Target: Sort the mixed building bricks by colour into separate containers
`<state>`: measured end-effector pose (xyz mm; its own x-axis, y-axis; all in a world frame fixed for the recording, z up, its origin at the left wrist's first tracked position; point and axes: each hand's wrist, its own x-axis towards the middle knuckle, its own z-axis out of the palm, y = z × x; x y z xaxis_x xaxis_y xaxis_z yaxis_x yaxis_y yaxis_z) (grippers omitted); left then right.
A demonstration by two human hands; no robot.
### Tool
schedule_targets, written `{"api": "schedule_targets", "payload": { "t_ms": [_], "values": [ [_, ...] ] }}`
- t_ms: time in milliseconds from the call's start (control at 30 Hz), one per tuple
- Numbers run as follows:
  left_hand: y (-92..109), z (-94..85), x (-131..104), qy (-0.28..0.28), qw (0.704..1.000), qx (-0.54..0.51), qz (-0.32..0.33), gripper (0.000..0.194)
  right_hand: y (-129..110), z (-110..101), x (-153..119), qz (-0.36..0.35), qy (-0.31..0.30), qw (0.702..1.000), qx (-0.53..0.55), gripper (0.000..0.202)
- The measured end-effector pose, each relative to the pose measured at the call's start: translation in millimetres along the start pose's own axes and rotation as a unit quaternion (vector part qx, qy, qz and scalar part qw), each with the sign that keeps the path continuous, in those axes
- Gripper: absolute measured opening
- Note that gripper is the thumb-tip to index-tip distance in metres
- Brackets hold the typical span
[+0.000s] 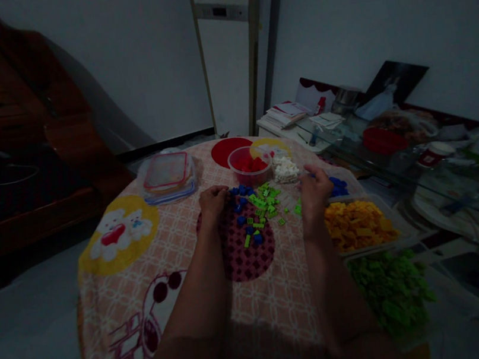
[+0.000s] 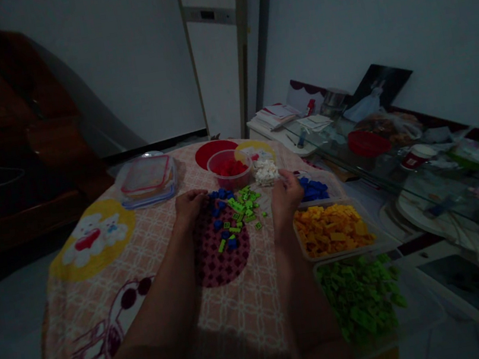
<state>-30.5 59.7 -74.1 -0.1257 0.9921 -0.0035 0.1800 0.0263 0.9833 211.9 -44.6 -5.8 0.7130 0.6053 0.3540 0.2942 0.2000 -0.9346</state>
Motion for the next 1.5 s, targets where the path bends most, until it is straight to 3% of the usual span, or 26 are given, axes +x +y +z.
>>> {"api": "schedule_targets", "payload": {
  "t_ms": [133,233,367,600,700,800,967,1167,1333,1433,1500],
  "values": [
    [1,-0.5,0,-0.007,1.000,-0.010,-0.002,0.026,-5,19,-19,0.051,-0.188,0.980,-0.029,0.027],
    [3,-0.7,-2,-0.006,1.000,-0.019,-0.003,0.024,-9,35,-41,0.009,-0.282,0.957,-0.065,0.015],
    [6,-1.2,-4,-0.004,1.000,-0.025,-0.006,0.024,-11,54,-66,-0.052,-0.384,0.913,-0.124,0.018],
    [9,-1.3,-5,-0.011,1.000,-0.026,-0.012,0.022,-13,58,-86,-0.187,-0.504,0.792,-0.290,0.027],
    [10,-0.5,-5,-0.008,1.000,-0.024,-0.016,0.020,-12,58,-89,-0.214,-0.508,0.772,-0.317,0.028],
    [9,-0.1,-5,-0.004,0.999,-0.031,-0.014,0.020,-11,59,-89,-0.199,-0.497,0.788,-0.303,0.027],
    [7,-0.5,-4,0.002,0.999,-0.034,0.001,0.023,-8,57,-77,-0.140,-0.425,0.871,-0.200,0.030],
    [5,-0.3,-3,-0.003,0.999,-0.034,-0.006,0.023,-3,50,-61,0.003,-0.322,0.945,-0.061,0.027],
    [2,0.0,-1,0.002,1.000,-0.012,-0.002,0.025,9,41,-37,0.124,-0.154,0.979,0.057,0.035],
    [2,0.6,-1,0.010,1.000,-0.010,-0.001,0.026,16,24,-15,0.132,-0.010,0.988,0.076,0.045],
    [2,1.1,-1,0.004,1.000,-0.023,-0.005,0.026,18,8,-2,0.086,0.070,0.993,0.039,0.058]
  ]
}}
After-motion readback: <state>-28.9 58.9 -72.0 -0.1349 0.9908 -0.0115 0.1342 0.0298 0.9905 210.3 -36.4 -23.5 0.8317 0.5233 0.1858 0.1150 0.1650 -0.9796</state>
